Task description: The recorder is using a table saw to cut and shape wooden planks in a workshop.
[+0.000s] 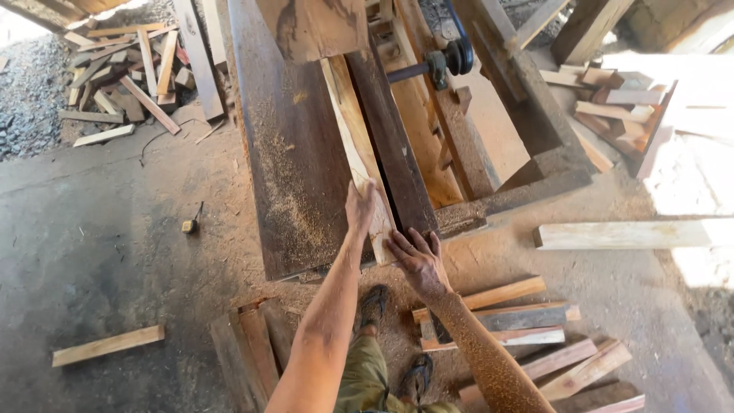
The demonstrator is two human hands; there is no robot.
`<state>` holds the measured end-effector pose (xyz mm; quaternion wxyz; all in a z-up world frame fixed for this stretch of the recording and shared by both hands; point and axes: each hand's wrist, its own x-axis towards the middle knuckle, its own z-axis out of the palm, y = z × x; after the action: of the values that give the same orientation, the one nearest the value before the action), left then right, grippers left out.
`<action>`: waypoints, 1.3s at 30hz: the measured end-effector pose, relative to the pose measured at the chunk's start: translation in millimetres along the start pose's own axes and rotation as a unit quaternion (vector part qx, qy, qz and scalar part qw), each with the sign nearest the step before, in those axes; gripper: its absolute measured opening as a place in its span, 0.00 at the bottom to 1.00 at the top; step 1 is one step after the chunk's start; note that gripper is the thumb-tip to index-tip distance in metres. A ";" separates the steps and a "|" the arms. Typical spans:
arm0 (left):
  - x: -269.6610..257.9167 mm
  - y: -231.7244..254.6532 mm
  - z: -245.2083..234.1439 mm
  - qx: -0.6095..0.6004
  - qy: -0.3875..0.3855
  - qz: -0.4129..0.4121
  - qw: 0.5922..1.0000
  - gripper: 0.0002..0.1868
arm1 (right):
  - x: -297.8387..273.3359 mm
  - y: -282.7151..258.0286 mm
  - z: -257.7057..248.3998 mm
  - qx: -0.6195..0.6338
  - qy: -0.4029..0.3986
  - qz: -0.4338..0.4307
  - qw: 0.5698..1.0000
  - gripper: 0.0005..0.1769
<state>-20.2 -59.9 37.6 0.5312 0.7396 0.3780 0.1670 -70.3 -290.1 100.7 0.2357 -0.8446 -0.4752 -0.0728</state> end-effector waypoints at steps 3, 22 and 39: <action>-43.9 23.0 -11.9 -0.012 -0.031 -0.102 0.994 0.54 | 2.0 -3.1 -2.9 0.022 -0.003 0.024 0.999 0.27; -43.2 18.8 -11.2 0.017 -0.001 -0.082 0.996 0.48 | 0.0 2.2 9.3 0.017 0.038 0.017 0.999 0.25; -35.6 30.5 -13.4 0.001 0.003 -0.084 0.996 0.48 | 13.6 3.4 5.3 0.004 -0.011 0.027 1.000 0.26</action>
<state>-40.8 -81.8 76.0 0.5416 0.7054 0.4403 0.1233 -60.7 -278.7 99.7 0.2353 -0.8571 -0.4550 -0.0549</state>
